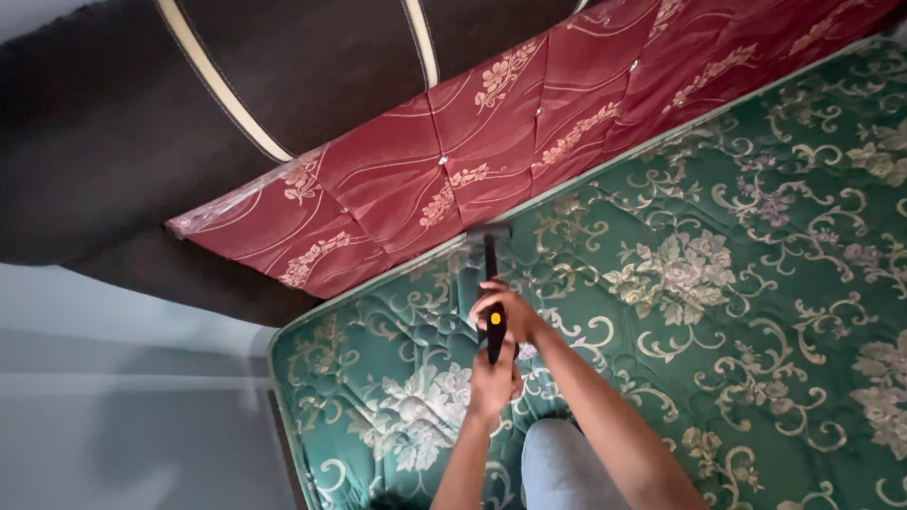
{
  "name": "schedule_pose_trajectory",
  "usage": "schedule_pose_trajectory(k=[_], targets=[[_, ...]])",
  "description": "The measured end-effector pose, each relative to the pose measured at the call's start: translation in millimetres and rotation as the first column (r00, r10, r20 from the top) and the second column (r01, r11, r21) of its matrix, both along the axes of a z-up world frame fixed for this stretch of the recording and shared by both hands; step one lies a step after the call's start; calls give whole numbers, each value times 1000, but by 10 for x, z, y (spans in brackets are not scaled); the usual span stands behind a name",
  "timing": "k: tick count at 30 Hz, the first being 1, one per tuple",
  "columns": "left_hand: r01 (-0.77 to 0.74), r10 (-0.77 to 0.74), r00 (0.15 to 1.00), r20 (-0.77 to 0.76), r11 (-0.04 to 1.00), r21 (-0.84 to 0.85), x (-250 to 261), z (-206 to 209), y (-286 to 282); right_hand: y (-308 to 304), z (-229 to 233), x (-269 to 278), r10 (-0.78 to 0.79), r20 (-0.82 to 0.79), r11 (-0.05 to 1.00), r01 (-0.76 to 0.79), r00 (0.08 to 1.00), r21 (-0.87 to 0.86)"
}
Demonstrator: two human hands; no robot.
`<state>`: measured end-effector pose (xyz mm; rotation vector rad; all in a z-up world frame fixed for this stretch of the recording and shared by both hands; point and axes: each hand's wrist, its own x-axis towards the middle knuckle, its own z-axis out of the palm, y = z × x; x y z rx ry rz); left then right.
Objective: The person uses a handheld vacuum cleaner to clean a green patterned mattress and a red patterned headboard. They move the vacuum back and forth across the mattress surface and then along the headboard.
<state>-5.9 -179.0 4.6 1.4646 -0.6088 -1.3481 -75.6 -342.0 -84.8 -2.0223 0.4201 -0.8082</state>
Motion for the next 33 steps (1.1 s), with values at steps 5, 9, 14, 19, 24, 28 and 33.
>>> schedule_pose_trajectory(k=[5,9,14,19,24,28,33], targets=[[19,-20,998,-52,1000,-25,34,-83,20,52,144,0,18,-43,1000,-18,999,-12],[47,-48,997,-64,999,-8,78,-226,204,260,215,24,-5,-43,1000,6,999,11],[100,-101,995,-4,995,-5,-23,-53,513,606,359,-125,-54,-37,998,55,998,25],[153,-150,986,-77,987,39,-108,111,960,1110,410,-324,-96,-72,992,101,993,77],[179,-177,983,-57,983,45,-162,0,1624,1767,324,-459,-126,6,990,126,992,-65],[138,-127,988,-83,981,139,-197,-118,2178,2397,407,-542,-104,-17,994,104,994,11],[382,520,388,761,661,-646,-364,-408,2806,2987,489,-639,-157,-69,983,163,985,80]])
